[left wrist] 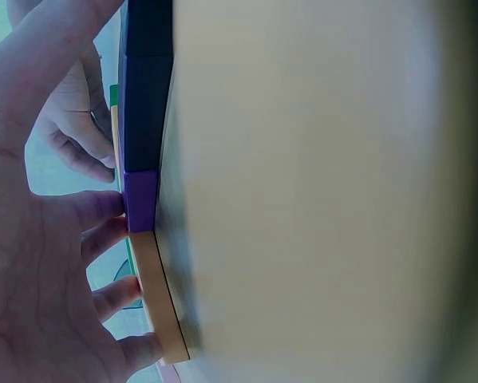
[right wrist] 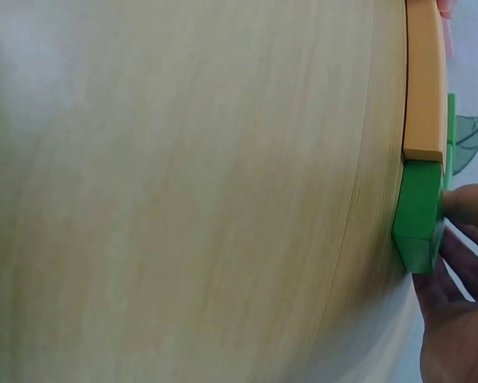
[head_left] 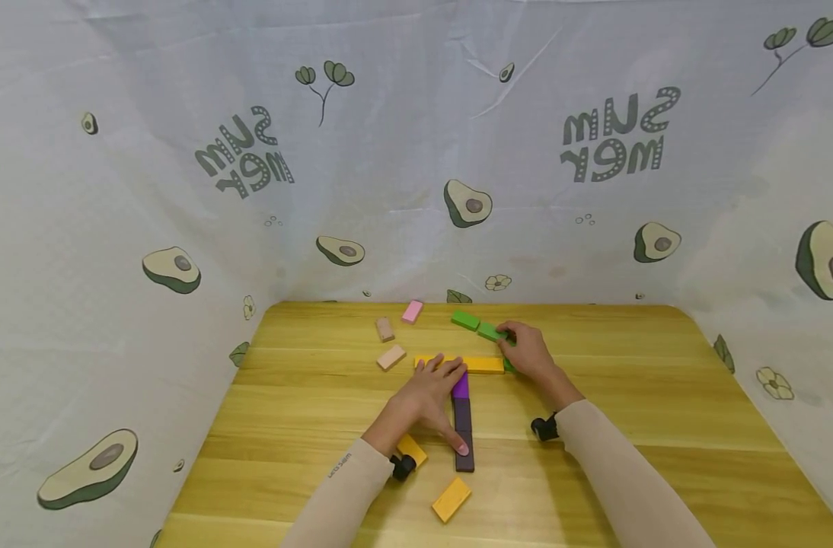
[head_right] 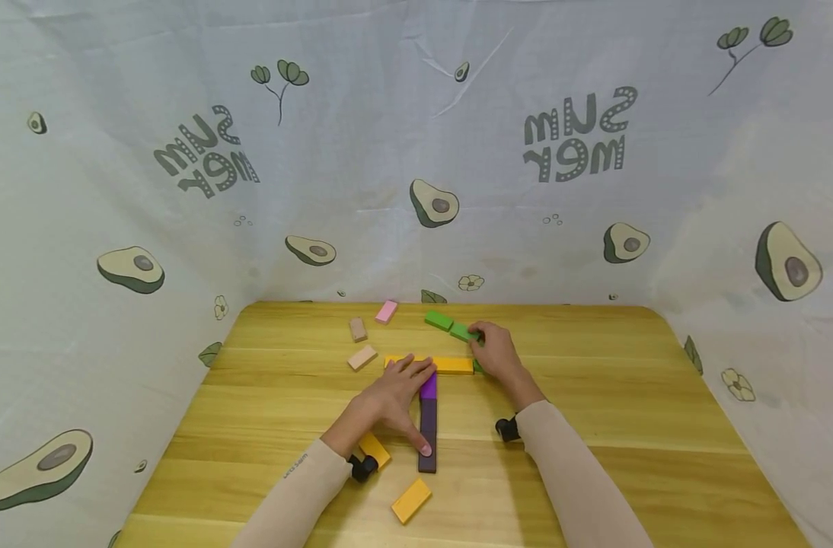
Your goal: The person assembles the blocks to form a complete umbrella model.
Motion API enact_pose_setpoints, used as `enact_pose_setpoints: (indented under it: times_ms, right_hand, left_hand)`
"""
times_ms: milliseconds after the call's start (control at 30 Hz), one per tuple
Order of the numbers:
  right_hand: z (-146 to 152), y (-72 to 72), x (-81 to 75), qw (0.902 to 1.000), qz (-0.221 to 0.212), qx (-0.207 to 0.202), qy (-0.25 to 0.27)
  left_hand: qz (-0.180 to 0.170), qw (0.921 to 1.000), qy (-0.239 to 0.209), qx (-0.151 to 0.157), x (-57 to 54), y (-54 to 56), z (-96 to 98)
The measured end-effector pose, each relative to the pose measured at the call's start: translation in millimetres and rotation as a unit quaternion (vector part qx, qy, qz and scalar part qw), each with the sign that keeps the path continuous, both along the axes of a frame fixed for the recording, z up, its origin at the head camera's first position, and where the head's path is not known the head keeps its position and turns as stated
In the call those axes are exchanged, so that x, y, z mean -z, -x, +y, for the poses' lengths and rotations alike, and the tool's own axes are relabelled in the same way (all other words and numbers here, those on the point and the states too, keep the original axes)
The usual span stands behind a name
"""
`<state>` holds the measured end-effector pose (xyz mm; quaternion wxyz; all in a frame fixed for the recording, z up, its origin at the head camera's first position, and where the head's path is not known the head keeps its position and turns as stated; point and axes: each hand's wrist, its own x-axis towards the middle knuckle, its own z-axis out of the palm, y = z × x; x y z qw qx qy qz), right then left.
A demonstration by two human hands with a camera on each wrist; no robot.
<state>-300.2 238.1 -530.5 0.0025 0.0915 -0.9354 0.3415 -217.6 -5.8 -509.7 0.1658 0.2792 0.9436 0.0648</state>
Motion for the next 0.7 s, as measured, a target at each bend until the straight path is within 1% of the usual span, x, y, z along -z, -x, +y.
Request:
enact_pose_setpoints:
  times_ms: [300,700]
  right_hand:
    - [0.9,1.0,0.7,1.0,0.001,0.002,0.0]
    - [4.1,2.2,3.1,1.0,0.008,0.001,0.004]
  left_hand:
    - [0.007,1.0,0.005,-0.002,-0.5,-0.5,0.3]
    - [0.003,1.0,0.002,-0.003,-1.8,-1.0,0.2]
